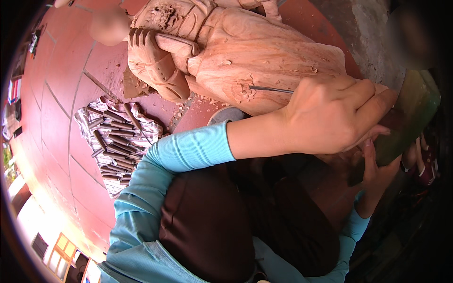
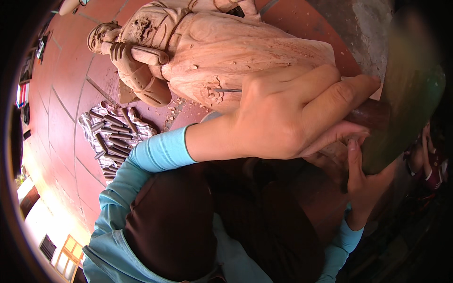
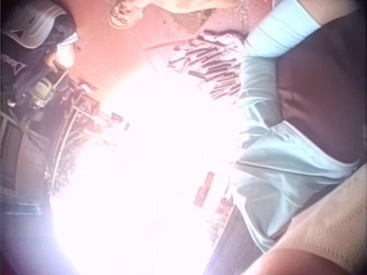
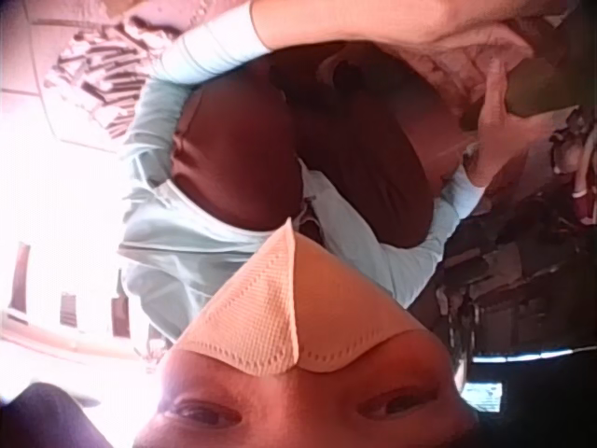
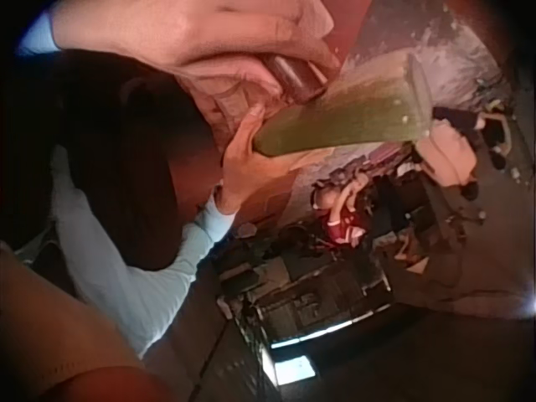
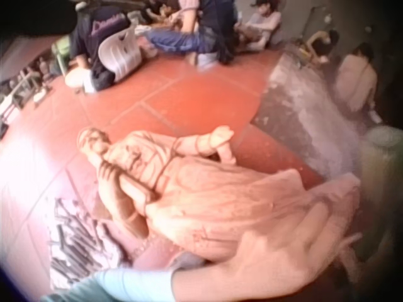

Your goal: The person is carving a wooden statue of a standing figure using a chisel and a mallet. They are seated on the floor, striking the chisel to shape the details of the statue's clothing and body.

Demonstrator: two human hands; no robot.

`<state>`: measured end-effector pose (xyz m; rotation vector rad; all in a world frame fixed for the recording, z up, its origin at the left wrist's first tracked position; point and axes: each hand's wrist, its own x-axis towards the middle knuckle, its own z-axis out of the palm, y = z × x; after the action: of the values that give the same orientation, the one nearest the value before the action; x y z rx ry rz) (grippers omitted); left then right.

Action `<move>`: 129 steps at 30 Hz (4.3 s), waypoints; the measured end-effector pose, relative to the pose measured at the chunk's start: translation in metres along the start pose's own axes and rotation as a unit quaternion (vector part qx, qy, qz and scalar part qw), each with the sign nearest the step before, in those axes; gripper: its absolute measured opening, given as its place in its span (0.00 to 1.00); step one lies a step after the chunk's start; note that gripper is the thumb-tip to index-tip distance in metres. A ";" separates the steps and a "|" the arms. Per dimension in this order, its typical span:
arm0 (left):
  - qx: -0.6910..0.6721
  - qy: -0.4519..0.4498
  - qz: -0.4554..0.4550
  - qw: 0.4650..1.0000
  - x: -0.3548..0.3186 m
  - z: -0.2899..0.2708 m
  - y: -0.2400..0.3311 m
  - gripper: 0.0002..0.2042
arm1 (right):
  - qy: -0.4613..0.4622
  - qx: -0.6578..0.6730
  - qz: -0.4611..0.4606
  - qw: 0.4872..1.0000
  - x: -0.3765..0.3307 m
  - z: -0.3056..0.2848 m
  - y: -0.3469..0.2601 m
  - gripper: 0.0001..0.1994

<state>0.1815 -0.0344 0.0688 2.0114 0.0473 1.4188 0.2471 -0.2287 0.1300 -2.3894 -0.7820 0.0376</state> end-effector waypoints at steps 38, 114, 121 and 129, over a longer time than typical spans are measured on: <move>0.037 -0.128 -0.072 0.988 -0.016 0.010 -0.016 0.15 | -0.016 0.027 0.139 0.990 -0.015 0.010 0.011 0.25; -0.214 -0.318 0.129 0.915 -0.051 -0.033 0.010 0.19 | -0.086 0.087 0.035 0.992 -0.076 0.027 0.028 0.11; -0.201 -0.289 0.134 0.926 -0.048 -0.041 0.011 0.20 | -0.119 0.111 0.031 0.986 -0.101 0.035 0.056 0.18; -0.236 -0.231 0.153 0.932 -0.050 -0.040 0.009 0.18 | -0.086 0.030 -0.092 0.992 -0.082 0.035 0.027 0.18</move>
<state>0.1243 -0.0407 0.0400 1.9286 -0.7701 0.9655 0.1862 -0.2714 0.0738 -2.2685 -1.0636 0.1907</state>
